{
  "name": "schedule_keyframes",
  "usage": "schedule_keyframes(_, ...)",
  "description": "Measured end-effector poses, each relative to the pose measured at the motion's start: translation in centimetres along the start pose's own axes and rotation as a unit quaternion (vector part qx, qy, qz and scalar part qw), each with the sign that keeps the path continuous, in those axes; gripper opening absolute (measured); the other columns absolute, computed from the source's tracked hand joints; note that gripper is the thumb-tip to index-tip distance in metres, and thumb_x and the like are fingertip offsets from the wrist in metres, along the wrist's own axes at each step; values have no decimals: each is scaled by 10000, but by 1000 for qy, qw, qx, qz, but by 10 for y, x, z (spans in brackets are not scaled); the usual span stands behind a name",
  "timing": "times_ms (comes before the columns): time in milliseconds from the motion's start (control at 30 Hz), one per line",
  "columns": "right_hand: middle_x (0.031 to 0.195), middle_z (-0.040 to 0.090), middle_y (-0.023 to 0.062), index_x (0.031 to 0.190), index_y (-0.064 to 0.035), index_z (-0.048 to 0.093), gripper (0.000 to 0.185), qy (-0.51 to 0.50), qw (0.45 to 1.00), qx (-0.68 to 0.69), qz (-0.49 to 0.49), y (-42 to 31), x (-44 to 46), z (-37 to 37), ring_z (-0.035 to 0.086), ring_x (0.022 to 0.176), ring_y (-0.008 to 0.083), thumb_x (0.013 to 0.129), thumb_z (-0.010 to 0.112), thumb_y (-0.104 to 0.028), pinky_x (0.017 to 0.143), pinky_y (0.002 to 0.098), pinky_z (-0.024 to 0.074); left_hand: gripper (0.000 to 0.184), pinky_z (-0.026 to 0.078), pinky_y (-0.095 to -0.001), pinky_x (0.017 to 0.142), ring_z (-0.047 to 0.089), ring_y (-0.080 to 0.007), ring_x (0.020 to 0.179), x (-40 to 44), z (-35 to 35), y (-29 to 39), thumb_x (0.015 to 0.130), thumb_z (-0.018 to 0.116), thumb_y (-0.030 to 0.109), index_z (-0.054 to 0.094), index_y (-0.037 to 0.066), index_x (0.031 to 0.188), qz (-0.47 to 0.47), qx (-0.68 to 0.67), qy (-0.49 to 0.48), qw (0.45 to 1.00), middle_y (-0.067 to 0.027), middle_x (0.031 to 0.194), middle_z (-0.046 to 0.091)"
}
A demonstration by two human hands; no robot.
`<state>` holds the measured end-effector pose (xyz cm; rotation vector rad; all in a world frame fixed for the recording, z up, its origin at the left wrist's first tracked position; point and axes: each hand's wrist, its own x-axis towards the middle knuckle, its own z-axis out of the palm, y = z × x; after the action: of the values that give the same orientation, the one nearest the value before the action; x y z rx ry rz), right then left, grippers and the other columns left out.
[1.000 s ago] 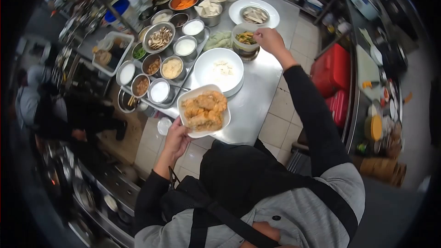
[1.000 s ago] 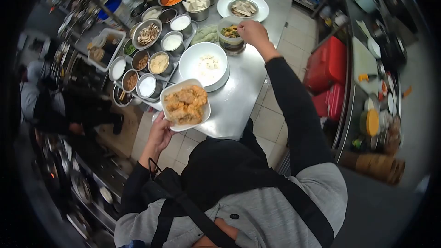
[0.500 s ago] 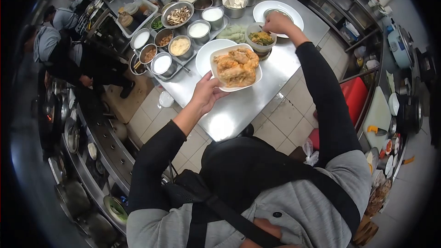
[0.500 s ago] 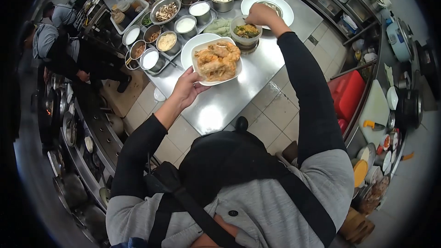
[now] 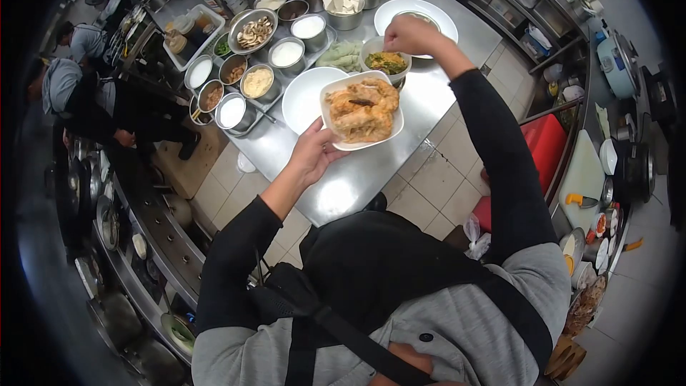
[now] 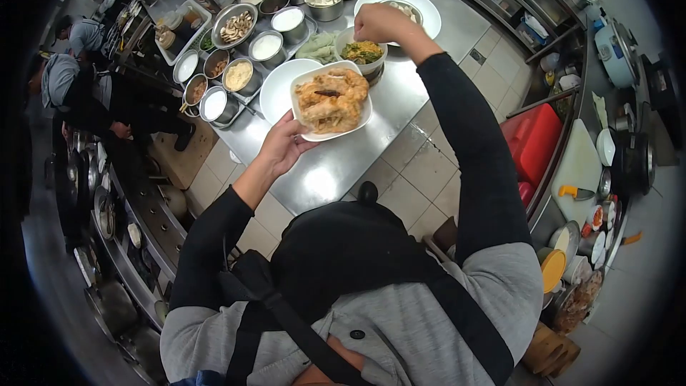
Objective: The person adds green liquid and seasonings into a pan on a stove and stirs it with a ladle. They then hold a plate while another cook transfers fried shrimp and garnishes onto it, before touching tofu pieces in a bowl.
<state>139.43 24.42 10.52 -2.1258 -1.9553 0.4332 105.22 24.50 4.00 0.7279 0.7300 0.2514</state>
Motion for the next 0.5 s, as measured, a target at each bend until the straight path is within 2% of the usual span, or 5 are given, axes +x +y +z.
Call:
schedule_keyframes(200, 932, 742, 186, 933, -47, 759, 307, -71, 981, -179, 22, -8, 27, 58, 721, 896, 363, 706, 740, -253, 777, 437, 581, 678, 593, -431, 926, 696, -298, 1051, -14, 0, 5, 845, 510, -26, 341, 48, 1497, 5, -8, 12, 1000, -176, 1267, 600)
schedule_keyframes(300, 932, 743, 171, 929, -67, 762, 289, -38, 984, -174, 0, 9, 38, 65, 722, 895, 350, 720, 722, -263, 780, 431, 580, 714, 599, -429, 911, 696, -310, 1042, -12, -13, 5, 840, 512, -41, 312, 38, 1520, 12, -20, 15, 1000, -187, 1250, 599)
schedule_keyframes(333, 937, 744, 158, 915, -86, 769, 283, -20, 988, -147, -33, 16, 38, 58, 721, 862, 339, 726, 721, -291, 761, 415, 577, 719, 599, -426, 912, 695, -308, 1043, -12, -13, 6, 839, 515, -43, 308, 39, 1522, 13, -23, 18, 999, -185, 1248, 599)
schedule_keyframes(400, 918, 742, 149, 917, -98, 777, 278, -35, 997, -59, -34, 23, 38, 35, 717, 822, 299, 724, 737, -295, 725, 395, 566, 714, 595, -425, 915, 693, -298, 1029, -8, -17, 4, 840, 528, -44, 315, 42, 1516, 16, -30, 24, 999, -179, 1240, 601)
schedule_keyframes(500, 767, 728, 58, 890, -17, 764, 210, -7, 980, 190, -54, -8, 9, -6, 644, 690, 141, 788, 747, -200, 679, 300, 518, 695, 592, -421, 907, 692, -291, 1013, -1, -15, 4, 844, 532, -41, 328, 45, 1503, 25, -33, 19, 999, -180, 1248, 596)
